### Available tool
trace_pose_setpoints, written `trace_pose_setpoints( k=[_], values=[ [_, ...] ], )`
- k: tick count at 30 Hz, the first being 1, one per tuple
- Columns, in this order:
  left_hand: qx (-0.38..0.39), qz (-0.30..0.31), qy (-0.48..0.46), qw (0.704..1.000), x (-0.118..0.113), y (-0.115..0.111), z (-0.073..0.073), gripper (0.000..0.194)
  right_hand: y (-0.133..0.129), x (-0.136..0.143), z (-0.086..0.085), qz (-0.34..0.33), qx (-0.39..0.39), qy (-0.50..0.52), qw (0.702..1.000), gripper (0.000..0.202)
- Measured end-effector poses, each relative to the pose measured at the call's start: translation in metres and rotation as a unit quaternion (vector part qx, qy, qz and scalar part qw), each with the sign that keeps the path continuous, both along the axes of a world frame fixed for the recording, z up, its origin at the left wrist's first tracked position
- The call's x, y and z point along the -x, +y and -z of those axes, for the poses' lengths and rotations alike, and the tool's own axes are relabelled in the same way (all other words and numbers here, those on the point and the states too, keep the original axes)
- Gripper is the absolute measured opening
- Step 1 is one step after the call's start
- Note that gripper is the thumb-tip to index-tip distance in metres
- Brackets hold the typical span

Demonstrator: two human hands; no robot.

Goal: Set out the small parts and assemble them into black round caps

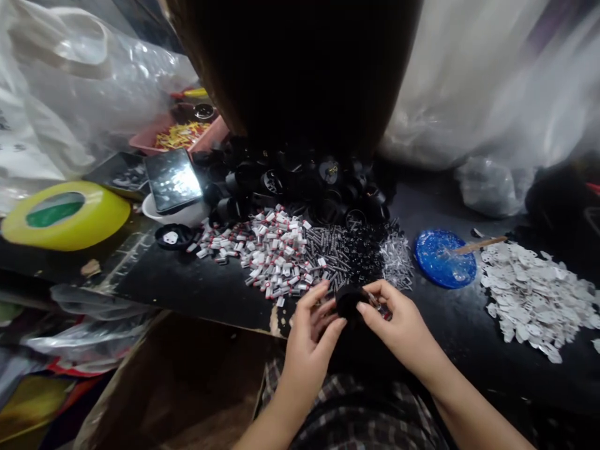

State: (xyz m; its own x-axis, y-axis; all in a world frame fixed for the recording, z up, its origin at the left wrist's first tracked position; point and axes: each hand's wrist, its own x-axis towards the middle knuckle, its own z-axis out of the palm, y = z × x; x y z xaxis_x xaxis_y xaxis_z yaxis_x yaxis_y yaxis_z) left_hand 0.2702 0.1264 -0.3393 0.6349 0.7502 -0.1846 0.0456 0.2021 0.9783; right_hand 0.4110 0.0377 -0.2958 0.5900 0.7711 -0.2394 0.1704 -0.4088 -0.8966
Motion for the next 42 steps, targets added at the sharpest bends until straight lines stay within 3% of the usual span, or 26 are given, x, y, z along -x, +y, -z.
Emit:
trace_pose_setpoints(
  k=[2,4,6,8,12,16,18,23,25,29,34,39,42],
  values=[
    [0.129,0.016,-0.001,0.991,-0.002,-0.002,-0.001,0.037,0.0,0.006,0.0,0.0,-0.005,-0.008,1.0,0.012],
    [0.176,0.025,-0.006,0.984,0.0,-0.001,0.0,0.033,0.001,0.009,-0.001,-0.026,0.0,-0.011,1.0,0.012],
    [0.19,-0.024,-0.02,0.981,0.003,0.003,0.003,0.03,0.005,0.009,-0.002,-0.065,0.004,-0.038,0.997,0.013],
    [0.195,-0.095,-0.047,0.975,0.006,0.007,0.006,0.03,0.016,0.006,-0.001,-0.097,-0.006,-0.134,0.986,0.012],
    [0.217,-0.156,-0.1,0.958,0.003,0.012,0.006,0.031,0.055,-0.002,0.008,-0.13,0.03,-0.379,0.916,0.019],
    [0.252,-0.167,-0.127,0.945,-0.001,0.016,0.002,0.028,0.084,-0.008,0.013,-0.153,0.107,-0.46,0.868,0.017],
    [0.263,-0.166,-0.128,0.942,0.0,0.018,0.0,0.029,0.084,-0.009,0.012,-0.151,0.097,-0.451,0.874,0.015],
    [0.293,-0.141,-0.154,0.933,0.0,0.018,-0.007,0.03,0.059,-0.001,0.0,-0.112,0.002,-0.259,0.959,0.009],
    [0.322,-0.123,-0.179,0.922,-0.003,0.017,-0.009,0.027,0.049,0.004,-0.003,-0.1,-0.024,-0.208,0.973,0.008],
    [0.385,-0.118,-0.217,0.889,-0.006,0.013,-0.008,0.02,0.039,0.01,-0.001,-0.079,-0.055,-0.213,0.972,0.01],
    [0.432,-0.151,-0.24,0.856,-0.002,0.008,-0.007,0.023,0.038,0.012,0.004,-0.073,-0.076,-0.143,0.984,0.011],
    [0.425,-0.181,-0.228,0.857,0.005,0.008,-0.01,0.024,0.041,0.015,0.003,-0.097,-0.07,-0.137,0.983,0.007],
    [0.385,-0.203,-0.198,0.878,0.006,0.01,-0.009,0.024,0.05,0.011,0.004,-0.115,-0.044,-0.252,0.96,0.014]
  ],
)
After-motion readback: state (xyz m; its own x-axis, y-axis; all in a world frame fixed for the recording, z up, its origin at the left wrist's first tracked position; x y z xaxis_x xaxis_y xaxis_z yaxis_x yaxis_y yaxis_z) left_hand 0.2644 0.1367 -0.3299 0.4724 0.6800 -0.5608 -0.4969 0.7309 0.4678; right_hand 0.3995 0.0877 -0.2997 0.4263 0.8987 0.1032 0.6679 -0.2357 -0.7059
